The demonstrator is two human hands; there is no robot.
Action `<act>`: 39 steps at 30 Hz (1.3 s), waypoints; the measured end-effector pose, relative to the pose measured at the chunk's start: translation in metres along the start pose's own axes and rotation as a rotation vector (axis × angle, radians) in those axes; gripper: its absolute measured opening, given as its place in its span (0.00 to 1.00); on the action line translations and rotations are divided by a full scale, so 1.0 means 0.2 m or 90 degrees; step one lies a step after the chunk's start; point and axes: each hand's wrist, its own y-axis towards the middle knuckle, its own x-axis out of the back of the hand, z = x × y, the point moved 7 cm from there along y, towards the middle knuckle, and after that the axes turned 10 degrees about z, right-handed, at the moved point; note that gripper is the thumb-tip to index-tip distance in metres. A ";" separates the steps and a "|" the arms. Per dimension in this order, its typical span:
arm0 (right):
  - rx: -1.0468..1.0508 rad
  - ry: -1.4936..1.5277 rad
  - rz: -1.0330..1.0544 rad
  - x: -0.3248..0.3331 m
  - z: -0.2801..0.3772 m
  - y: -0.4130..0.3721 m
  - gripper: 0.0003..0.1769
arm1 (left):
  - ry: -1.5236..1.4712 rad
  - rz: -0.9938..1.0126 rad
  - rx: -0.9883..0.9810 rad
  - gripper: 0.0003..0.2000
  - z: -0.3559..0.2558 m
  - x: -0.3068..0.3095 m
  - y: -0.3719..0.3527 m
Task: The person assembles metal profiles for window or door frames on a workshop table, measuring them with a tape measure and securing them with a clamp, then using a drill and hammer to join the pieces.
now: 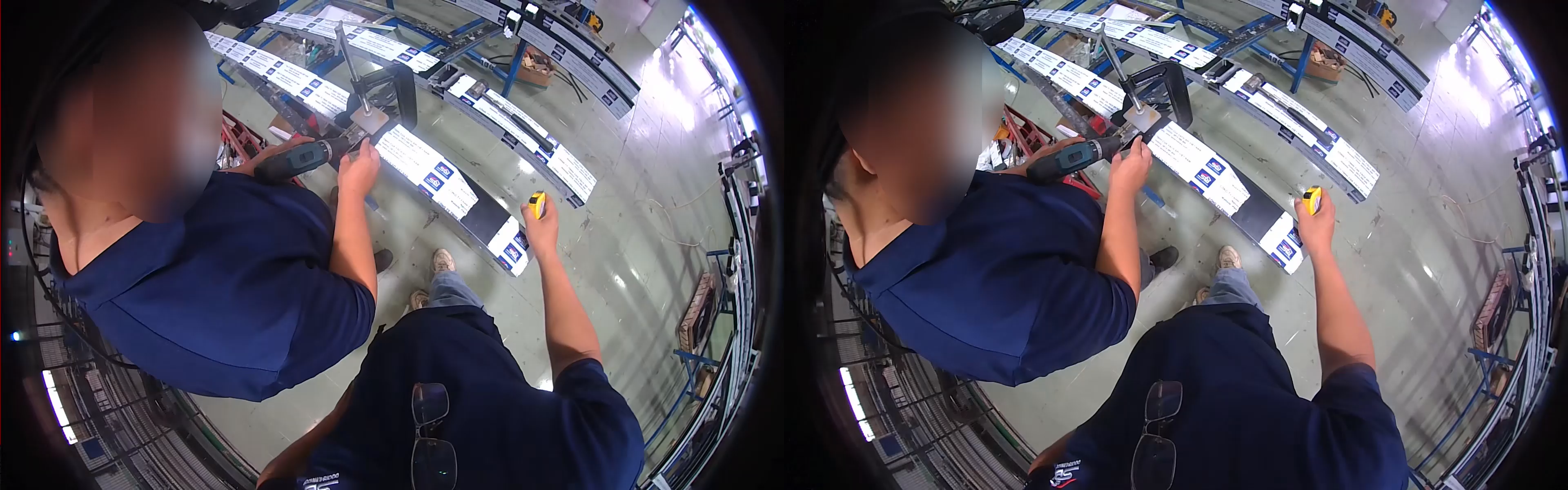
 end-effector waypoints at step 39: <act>-0.096 -0.156 0.008 -0.09 0.18 -0.10 0.38 | -0.164 0.001 0.051 0.33 -0.04 -0.05 0.02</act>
